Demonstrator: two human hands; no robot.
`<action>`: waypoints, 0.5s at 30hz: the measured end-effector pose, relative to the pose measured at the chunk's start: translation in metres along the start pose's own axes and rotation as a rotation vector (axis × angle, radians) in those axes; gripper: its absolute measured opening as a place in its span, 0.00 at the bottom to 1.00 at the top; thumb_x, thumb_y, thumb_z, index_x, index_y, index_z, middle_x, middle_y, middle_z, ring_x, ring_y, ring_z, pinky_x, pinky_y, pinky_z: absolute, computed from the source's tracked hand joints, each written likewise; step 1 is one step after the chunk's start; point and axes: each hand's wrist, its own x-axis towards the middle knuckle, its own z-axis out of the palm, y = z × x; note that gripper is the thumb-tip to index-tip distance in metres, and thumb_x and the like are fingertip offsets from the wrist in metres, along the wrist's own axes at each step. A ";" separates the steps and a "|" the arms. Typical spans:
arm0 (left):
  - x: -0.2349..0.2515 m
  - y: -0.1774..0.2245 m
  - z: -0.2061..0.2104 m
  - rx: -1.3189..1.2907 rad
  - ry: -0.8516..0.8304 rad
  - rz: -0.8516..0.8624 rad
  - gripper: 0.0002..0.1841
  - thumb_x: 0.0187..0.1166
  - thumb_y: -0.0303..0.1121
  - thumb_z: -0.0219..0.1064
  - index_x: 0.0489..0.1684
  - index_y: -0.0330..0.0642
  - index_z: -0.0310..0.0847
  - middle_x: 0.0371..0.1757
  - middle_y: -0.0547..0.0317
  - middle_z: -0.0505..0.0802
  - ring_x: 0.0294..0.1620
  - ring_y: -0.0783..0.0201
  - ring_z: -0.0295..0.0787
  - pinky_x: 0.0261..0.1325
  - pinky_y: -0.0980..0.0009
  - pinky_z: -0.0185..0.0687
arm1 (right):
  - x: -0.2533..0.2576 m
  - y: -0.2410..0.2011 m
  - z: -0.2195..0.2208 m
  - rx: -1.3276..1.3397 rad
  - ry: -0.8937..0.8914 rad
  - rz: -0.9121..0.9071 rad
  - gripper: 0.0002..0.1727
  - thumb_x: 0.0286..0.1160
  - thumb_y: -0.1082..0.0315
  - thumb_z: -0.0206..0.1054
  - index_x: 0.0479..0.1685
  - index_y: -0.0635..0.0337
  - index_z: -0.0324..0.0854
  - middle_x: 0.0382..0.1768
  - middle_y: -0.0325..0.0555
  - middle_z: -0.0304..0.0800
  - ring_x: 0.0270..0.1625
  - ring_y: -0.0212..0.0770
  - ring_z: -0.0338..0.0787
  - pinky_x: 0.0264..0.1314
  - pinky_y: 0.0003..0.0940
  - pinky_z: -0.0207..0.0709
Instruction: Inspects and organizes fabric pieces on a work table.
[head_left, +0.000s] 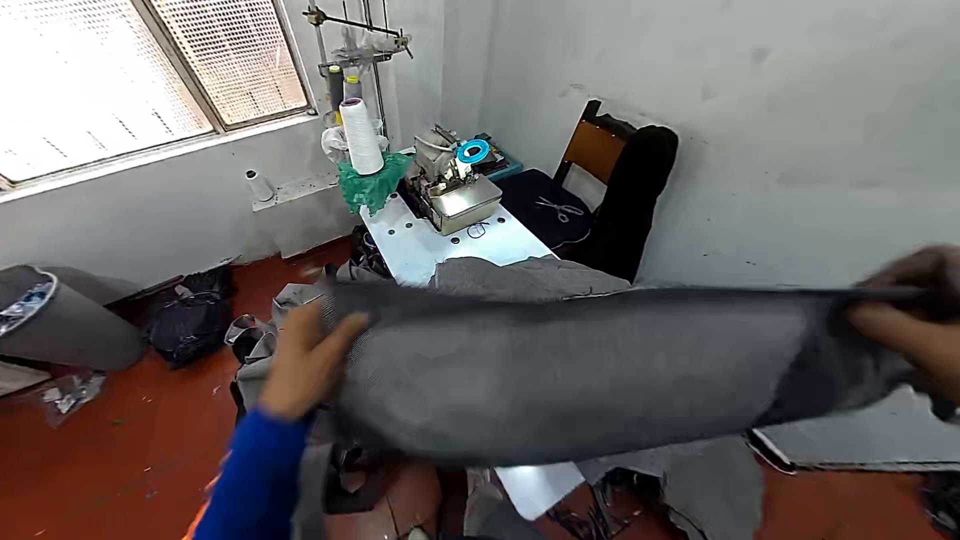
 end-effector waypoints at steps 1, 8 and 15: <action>0.026 -0.023 0.036 -0.002 -0.031 -0.075 0.05 0.80 0.30 0.68 0.41 0.40 0.89 0.32 0.63 0.94 0.31 0.71 0.92 0.39 0.66 0.92 | 0.034 0.028 0.015 -0.112 0.051 -0.026 0.10 0.62 0.81 0.72 0.40 0.77 0.78 0.30 0.67 0.83 0.32 0.61 0.84 0.34 0.63 0.75; 0.114 -0.180 0.216 0.304 -0.194 -0.610 0.21 0.90 0.42 0.60 0.67 0.33 0.83 0.60 0.31 0.91 0.67 0.35 0.87 0.73 0.35 0.74 | 0.111 0.080 0.190 -0.242 -0.199 0.149 0.34 0.78 0.60 0.74 0.81 0.65 0.71 0.67 0.79 0.80 0.60 0.82 0.85 0.57 0.82 0.74; 0.001 -0.295 0.159 0.222 -0.480 -0.838 0.24 0.87 0.26 0.58 0.81 0.30 0.67 0.76 0.32 0.81 0.77 0.41 0.80 0.81 0.46 0.73 | 0.020 0.091 0.351 -0.319 -0.796 0.042 0.49 0.82 0.35 0.58 0.95 0.58 0.51 0.93 0.62 0.50 0.54 0.69 0.92 0.53 0.68 0.84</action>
